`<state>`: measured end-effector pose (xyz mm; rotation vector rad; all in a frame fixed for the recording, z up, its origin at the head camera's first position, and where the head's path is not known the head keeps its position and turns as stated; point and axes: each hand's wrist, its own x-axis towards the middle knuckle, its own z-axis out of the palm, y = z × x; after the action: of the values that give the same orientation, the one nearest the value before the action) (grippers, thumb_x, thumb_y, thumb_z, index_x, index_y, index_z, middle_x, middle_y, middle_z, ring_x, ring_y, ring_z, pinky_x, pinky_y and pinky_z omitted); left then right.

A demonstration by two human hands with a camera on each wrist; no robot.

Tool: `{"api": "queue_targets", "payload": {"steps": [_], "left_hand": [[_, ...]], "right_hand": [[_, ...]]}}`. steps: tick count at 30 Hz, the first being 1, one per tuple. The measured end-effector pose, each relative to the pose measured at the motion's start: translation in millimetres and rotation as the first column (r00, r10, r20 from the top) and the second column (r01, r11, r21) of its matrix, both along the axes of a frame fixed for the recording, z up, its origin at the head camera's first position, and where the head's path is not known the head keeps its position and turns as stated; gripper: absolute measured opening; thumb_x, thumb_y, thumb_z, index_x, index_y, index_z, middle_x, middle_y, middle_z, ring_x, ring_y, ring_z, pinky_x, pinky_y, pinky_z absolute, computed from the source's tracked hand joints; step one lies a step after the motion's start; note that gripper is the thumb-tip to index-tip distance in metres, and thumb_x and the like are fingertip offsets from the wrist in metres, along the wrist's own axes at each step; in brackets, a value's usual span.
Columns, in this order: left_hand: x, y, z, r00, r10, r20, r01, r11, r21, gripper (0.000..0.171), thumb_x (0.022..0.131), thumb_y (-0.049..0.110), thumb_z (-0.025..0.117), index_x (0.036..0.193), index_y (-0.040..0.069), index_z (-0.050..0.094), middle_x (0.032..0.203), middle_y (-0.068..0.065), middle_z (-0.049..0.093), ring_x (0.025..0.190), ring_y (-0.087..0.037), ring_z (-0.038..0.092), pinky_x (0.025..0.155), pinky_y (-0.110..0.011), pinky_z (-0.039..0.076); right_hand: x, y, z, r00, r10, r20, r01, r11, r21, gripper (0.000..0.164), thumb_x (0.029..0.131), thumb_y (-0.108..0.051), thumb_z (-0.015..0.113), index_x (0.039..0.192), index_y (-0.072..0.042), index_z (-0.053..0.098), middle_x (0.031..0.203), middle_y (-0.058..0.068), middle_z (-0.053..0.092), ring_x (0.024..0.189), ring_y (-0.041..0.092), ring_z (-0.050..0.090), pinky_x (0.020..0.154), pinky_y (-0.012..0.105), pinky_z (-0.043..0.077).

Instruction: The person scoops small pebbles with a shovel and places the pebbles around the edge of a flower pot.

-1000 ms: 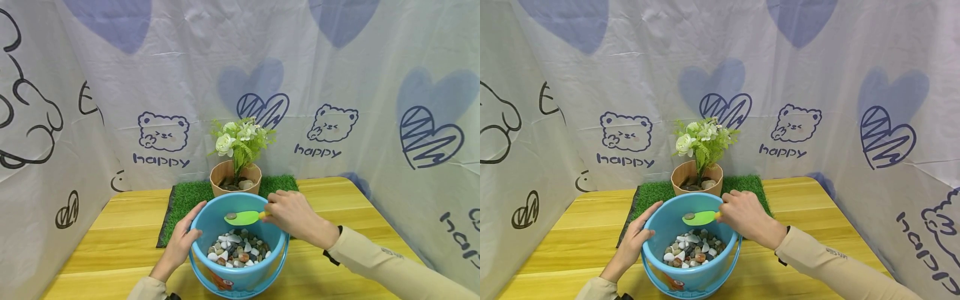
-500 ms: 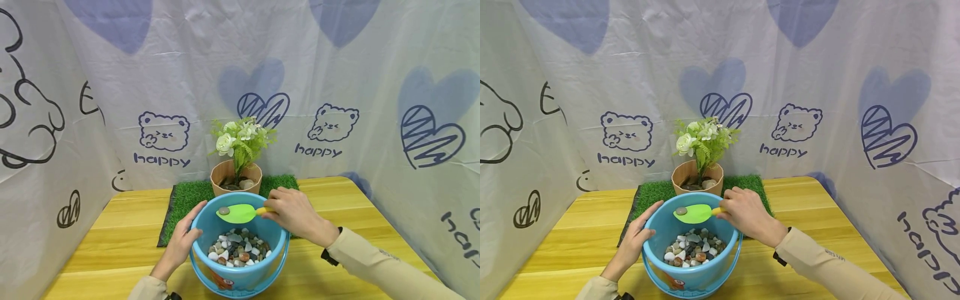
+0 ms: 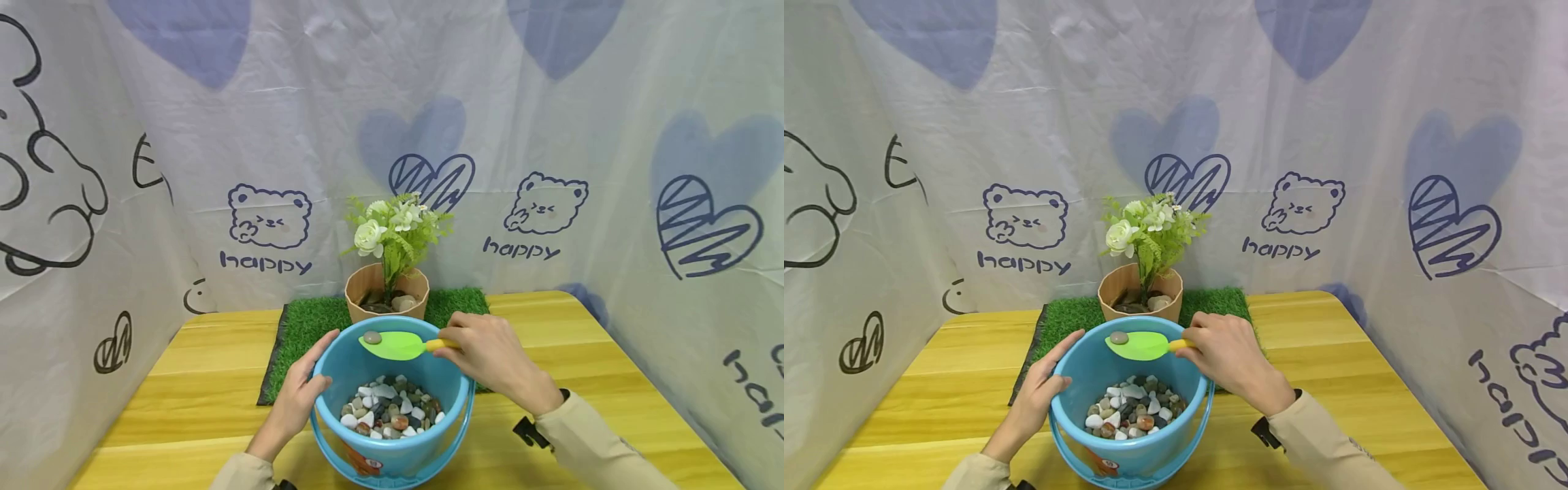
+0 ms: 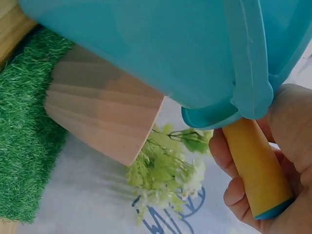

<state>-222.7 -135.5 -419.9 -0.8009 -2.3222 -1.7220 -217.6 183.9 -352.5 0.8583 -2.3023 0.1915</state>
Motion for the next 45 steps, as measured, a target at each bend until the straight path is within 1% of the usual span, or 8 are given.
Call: {"api": "queue_targets", "payload": {"steps": [9, 14, 20, 24, 31, 36, 42, 45], "left_hand": [[0.4, 0.5, 0.3, 1.000, -0.002, -0.006, 0.002, 1.000, 0.009, 0.069, 0.087, 0.002, 0.042, 0.154, 0.017, 0.033, 0.151, -0.023, 0.040, 0.125, -0.047, 0.052, 0.083, -0.042, 0.059], [0.8, 0.5, 0.1, 1.000, -0.001, 0.007, 0.001, 1.000, 0.011, 0.068, 0.088, 0.002, 0.042, 0.154, 0.017, 0.033, 0.150, -0.023, 0.041, 0.124, -0.047, 0.053, 0.082, -0.042, 0.059], [1.6, 0.6, -1.4, 1.000, -0.001, 0.014, 0.001, 1.000, 0.005, 0.067, 0.089, 0.003, 0.042, 0.154, 0.015, 0.032, 0.151, -0.024, 0.040, 0.124, -0.047, 0.053, 0.083, -0.040, 0.059], [1.5, 0.7, -1.1, 1.000, 0.000, 0.012, 0.000, 1.000, 0.010, 0.068, 0.088, 0.002, 0.041, 0.154, 0.015, 0.032, 0.150, -0.023, 0.041, 0.124, -0.047, 0.054, 0.083, -0.040, 0.059], [1.1, 0.4, 0.2, 0.999, 0.012, 0.031, -0.013, 1.000, 0.016, 0.070, 0.087, 0.002, 0.042, 0.154, 0.020, 0.033, 0.150, -0.020, 0.043, 0.123, -0.045, 0.055, 0.081, -0.040, 0.060], [0.6, 0.8, -0.1, 1.000, 0.012, 0.022, -0.013, 1.000, 0.010, 0.070, 0.087, 0.002, 0.041, 0.154, 0.019, 0.033, 0.149, -0.021, 0.043, 0.123, -0.046, 0.055, 0.081, -0.041, 0.060], [1.7, 0.1, -0.1, 1.000, 0.010, 0.010, -0.010, 1.000, 0.009, 0.069, 0.088, 0.002, 0.042, 0.154, 0.020, 0.033, 0.149, -0.022, 0.043, 0.123, -0.046, 0.055, 0.081, -0.043, 0.060], [1.3, -0.6, -0.6, 1.000, -0.005, -0.004, 0.005, 1.000, 0.011, 0.068, 0.088, 0.002, 0.042, 0.154, 0.019, 0.033, 0.149, -0.023, 0.043, 0.123, -0.046, 0.054, 0.081, -0.042, 0.059]], "right_hand": [[-7.3, 2.4, 16.5, 0.997, -0.076, -0.005, 0.076, 0.996, -0.043, 0.020, 0.078, -0.036, 0.080, 0.087, -0.019, 0.079, 0.083, -0.004, 0.069, 0.058, 0.008, 0.059, 0.046, 0.019, 0.040], [-17.5, 0.7, 22.1, 0.986, -0.142, 0.090, 0.148, 0.987, -0.060, 0.019, 0.083, -0.038, 0.076, 0.087, -0.019, 0.079, 0.080, -0.005, 0.066, 0.055, 0.005, 0.050, 0.044, 0.020, 0.035], [-29.0, -2.0, 20.3, 0.949, -0.207, 0.237, 0.231, 0.970, -0.080, 0.022, 0.084, -0.041, 0.074, 0.080, -0.019, 0.078, 0.066, -0.007, 0.053, 0.051, 0.007, 0.040, 0.044, 0.023, 0.032], [-34.5, -0.9, 18.0, 0.934, -0.229, 0.273, 0.260, 0.962, -0.082, 0.025, 0.083, -0.044, 0.073, 0.080, -0.019, 0.078, 0.064, -0.007, 0.051, 0.051, 0.009, 0.041, 0.045, 0.024, 0.033], [-36.9, 1.0, 14.2, 0.929, -0.222, 0.297, 0.267, 0.956, -0.119, 0.027, 0.083, -0.046, 0.073, 0.086, -0.020, 0.079, 0.066, -0.008, 0.053, 0.053, 0.009, 0.043, 0.047, 0.025, 0.034], [-28.8, -0.7, 7.4, 0.943, -0.210, 0.256, 0.253, 0.957, -0.145, 0.028, 0.084, -0.046, 0.072, 0.094, -0.020, 0.080, 0.078, -0.005, 0.065, 0.058, 0.008, 0.049, 0.050, 0.024, 0.037], [-16.3, -4.1, -5.7, 0.984, -0.155, 0.085, 0.169, 0.967, -0.191, 0.026, 0.084, -0.041, 0.073, 0.093, -0.017, 0.080, 0.083, -0.001, 0.070, 0.060, 0.011, 0.059, 0.048, 0.023, 0.041], [-9.8, -3.9, -11.5, 0.992, -0.123, 0.005, 0.122, 0.973, -0.198, 0.024, 0.083, -0.039, 0.075, 0.090, -0.017, 0.079, 0.081, -0.001, 0.069, 0.057, 0.010, 0.058, 0.045, 0.019, 0.039]]}}
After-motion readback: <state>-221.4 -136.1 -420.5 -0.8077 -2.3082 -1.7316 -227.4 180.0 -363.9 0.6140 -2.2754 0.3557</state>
